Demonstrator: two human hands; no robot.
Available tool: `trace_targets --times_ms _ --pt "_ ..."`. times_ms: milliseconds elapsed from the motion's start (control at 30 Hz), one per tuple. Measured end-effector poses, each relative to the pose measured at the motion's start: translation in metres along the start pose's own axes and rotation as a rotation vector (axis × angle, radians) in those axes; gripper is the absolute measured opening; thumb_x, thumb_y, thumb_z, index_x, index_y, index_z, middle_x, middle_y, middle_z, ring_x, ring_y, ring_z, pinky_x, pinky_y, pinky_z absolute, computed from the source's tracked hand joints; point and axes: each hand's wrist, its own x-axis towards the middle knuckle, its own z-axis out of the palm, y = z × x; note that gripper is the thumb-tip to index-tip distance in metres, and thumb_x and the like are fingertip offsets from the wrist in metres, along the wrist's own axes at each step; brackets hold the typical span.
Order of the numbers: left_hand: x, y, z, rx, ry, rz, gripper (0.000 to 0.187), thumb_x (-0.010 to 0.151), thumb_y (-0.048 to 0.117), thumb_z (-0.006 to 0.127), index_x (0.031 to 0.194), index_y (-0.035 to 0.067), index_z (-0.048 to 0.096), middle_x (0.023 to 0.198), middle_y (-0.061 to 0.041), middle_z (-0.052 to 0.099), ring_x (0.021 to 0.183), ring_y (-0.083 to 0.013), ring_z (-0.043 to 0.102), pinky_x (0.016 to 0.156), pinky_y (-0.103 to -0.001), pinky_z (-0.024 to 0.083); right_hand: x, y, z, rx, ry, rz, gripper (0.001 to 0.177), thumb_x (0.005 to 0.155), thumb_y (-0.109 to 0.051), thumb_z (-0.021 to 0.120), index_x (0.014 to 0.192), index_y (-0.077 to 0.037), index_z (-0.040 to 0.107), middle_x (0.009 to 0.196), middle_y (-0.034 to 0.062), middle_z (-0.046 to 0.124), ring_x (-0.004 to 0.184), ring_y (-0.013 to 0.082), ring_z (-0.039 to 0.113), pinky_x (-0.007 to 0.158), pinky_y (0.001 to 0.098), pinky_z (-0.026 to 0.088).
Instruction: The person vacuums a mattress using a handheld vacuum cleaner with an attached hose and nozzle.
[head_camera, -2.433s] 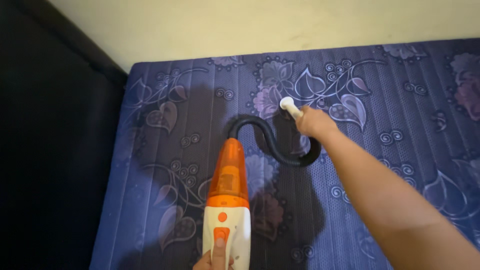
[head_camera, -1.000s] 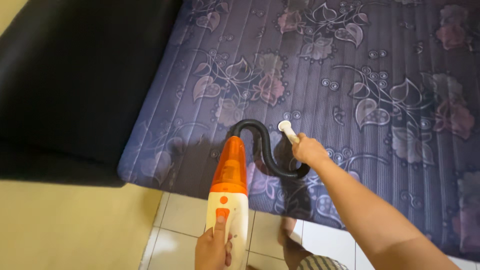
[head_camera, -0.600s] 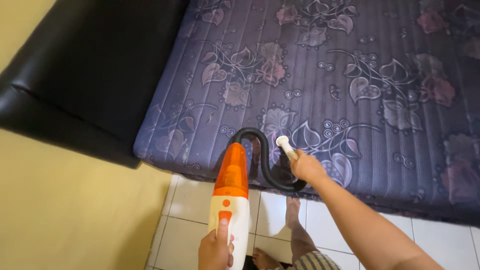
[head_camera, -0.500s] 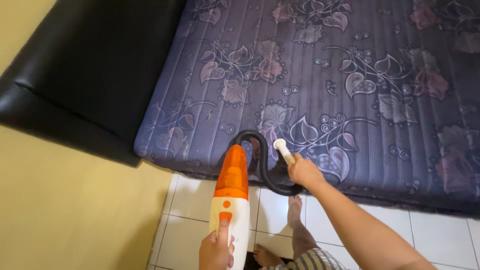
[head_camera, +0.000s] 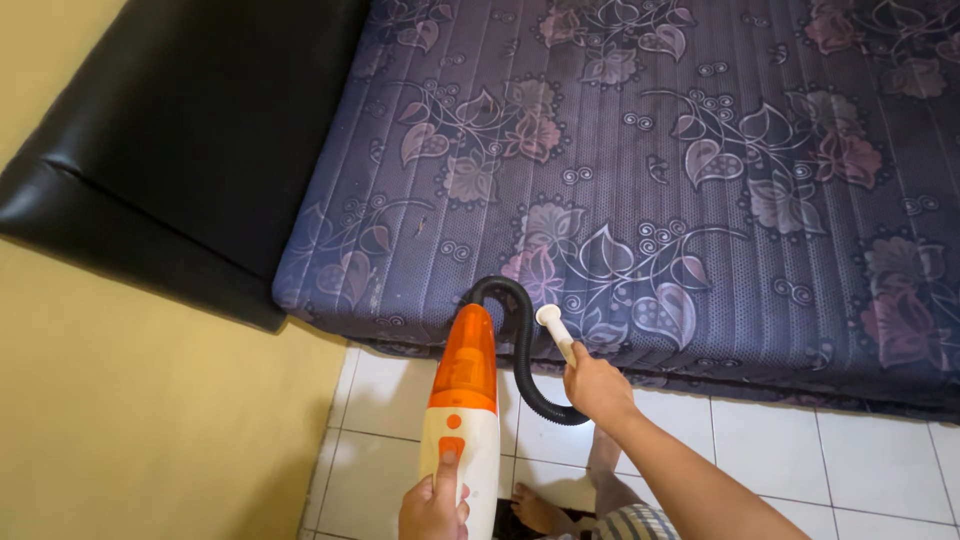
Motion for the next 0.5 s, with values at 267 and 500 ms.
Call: trace_targets --times_ms 267,500 --pt "-0.002 0.030 0.010 0.100 -0.036 0.104 0.078 0.086 0.067 0.061 0.081 -0.011 0.067 0.045 -0.009 0.045 0.031 -0.0203 0.041 0.035 -0.036 0.030 0.022 -0.011 -0.003 0.000 0.023 0.001 0.041 0.099 -0.035 0.046 0.137 -0.020 0.049 0.101 0.0231 0.075 0.098 0.0448 0.071 0.090 0.0563 0.054" --pt "-0.003 0.075 0.028 0.177 -0.037 0.109 0.075 0.090 0.066 0.056 0.082 -0.007 0.069 0.046 -0.008 0.048 0.033 -0.0193 0.044 0.039 -0.035 0.032 0.074 -0.025 -0.020 -0.015 0.076 0.024 0.041 0.101 -0.037 0.047 0.138 -0.020 0.050 0.107 0.0243 0.073 0.101 0.0457 0.071 0.090 0.0555 0.055"
